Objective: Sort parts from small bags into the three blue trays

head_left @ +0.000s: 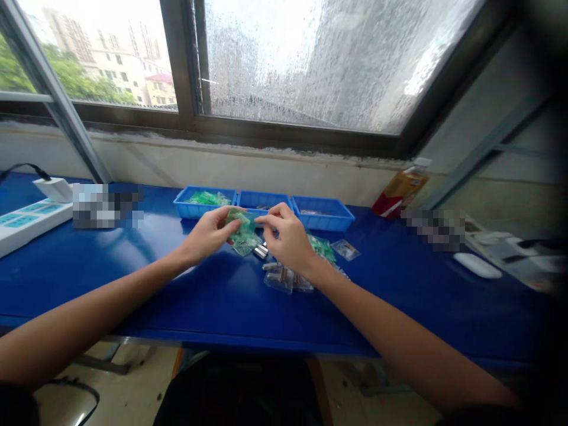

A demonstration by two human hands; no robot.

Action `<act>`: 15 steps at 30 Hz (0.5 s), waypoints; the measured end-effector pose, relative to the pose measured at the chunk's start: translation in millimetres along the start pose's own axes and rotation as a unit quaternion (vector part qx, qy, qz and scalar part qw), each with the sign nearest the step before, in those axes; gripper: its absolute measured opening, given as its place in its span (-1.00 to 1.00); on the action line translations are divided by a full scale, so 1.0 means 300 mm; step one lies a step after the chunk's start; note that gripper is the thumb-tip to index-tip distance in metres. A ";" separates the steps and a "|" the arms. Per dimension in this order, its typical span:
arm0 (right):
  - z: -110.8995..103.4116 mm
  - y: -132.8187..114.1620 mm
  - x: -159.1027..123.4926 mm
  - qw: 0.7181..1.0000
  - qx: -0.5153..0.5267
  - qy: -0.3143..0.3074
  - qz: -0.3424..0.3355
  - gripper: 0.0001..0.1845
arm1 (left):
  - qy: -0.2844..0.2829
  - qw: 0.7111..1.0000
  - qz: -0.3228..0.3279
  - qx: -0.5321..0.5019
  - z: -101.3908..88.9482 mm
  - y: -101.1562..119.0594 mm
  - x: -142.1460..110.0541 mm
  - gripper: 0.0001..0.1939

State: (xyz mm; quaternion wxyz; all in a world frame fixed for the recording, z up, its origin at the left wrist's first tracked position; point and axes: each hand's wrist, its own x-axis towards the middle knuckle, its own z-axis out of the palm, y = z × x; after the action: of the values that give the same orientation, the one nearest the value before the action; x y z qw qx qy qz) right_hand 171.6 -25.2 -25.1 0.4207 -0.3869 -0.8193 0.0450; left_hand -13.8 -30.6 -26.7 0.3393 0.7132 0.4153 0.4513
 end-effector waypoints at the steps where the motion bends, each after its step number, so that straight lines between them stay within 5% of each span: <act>1: 0.000 -0.008 0.003 0.998 0.041 -0.014 0.042 -0.78 | 0.034 0.995 0.065 0.075 0.005 -0.006 -0.005 -0.72; 4: 0.001 -0.040 0.009 0.958 0.214 -0.073 0.179 -0.65 | 0.094 0.942 0.226 0.228 0.016 -0.020 -0.012 -0.76; 8: 0.009 -0.064 0.005 0.901 0.343 -0.062 0.258 -0.69 | 0.045 0.926 0.282 0.247 0.023 -0.029 -0.017 -0.70; 12: 0.022 -0.044 -0.006 0.936 0.256 -0.025 0.240 -0.79 | 0.014 0.953 0.231 0.197 0.020 -0.017 -0.019 -0.69; 15: 0.021 -0.018 -0.012 0.988 0.106 0.020 0.107 -0.84 | 0.013 0.990 0.105 0.094 0.015 0.002 -0.011 -0.71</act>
State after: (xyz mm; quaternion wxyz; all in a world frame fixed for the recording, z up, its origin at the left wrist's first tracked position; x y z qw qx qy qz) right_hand 164.9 -29.7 -29.3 0.4680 -0.4269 -0.7552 0.1688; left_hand -10.3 -34.3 -29.1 0.2157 0.7761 0.3827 0.4524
